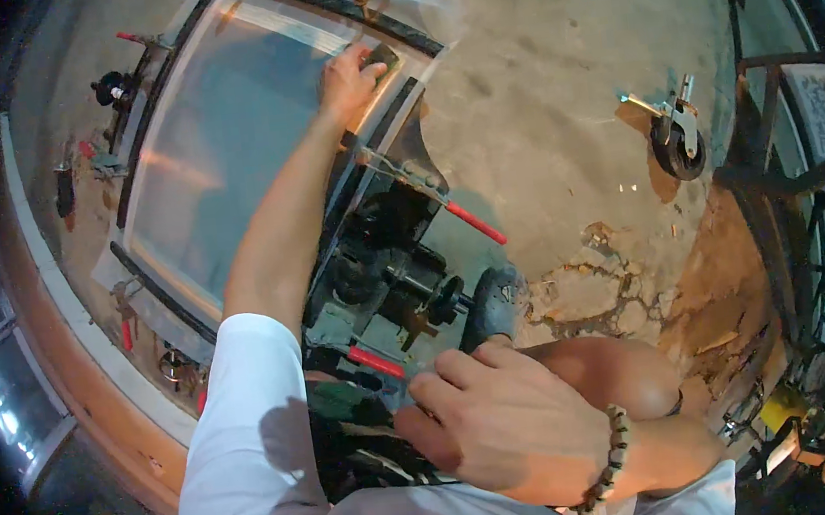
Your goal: The person applies liquid adhesive from a bottle onto the edges of a screen printing frame and spreads it along the mesh borders using a small scraper.
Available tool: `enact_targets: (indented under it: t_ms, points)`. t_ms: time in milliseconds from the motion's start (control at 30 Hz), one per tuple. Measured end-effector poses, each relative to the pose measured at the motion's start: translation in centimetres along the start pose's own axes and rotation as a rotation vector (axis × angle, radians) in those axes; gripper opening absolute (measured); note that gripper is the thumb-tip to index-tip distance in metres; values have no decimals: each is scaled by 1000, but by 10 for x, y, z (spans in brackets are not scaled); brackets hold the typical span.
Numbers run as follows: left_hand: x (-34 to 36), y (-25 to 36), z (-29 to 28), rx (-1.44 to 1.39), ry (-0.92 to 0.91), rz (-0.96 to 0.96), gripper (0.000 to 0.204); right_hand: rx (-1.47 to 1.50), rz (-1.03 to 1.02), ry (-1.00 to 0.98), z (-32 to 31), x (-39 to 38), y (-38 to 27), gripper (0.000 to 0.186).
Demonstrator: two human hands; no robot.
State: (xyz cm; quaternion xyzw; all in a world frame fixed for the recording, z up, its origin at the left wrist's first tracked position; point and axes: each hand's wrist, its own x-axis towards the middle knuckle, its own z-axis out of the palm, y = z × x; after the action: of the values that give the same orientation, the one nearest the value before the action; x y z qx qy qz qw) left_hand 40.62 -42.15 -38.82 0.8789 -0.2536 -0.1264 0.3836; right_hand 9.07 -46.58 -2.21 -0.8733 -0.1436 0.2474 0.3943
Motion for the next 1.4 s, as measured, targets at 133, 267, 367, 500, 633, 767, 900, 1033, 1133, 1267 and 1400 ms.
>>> enact_targets:
  t_ms: [133, 267, 367, 500, 633, 767, 900, 1033, 1133, 1267, 1400]
  points:
    - [5, -22, -7, 121, 11, 91, 37, 71, 13, 107, 3, 21, 17, 25]
    - [3, 6, -2, 91, 118, 68, 33, 31, -39, 197, 13, 50, 41, 29]
    - [-6, 2, -6, 111, 52, 12, 32, -104, 95, -64, 33, 86, 65, 26]
    - [-12, -11, -10, 164, 97, 5, 32, -317, 371, 181, 41, 150, 156, 37]
    - [-9, 0, 6, 160, 79, 69, 34, -256, 394, 243, 82, 174, 229, 41]
    - [-4, 4, 7, 227, 79, 116, 35, -73, 378, 343, 111, 182, 243, 37]
    - [1, 15, 5, 169, 132, 89, 36, -70, 309, 365, 114, 181, 250, 34]
    - [8, -2, 7, 173, 129, 118, 36, -80, 285, 391, 113, 183, 246, 32]
    - [12, -1, 13, 148, 106, 192, 36, -88, 301, 395, 113, 180, 248, 31]
    - [8, -6, 11, 183, 155, 151, 35, -57, 291, 382, 113, 182, 250, 31]
    - [10, -9, 4, 179, 183, 110, 36, -113, 275, 410, 114, 182, 249, 31]
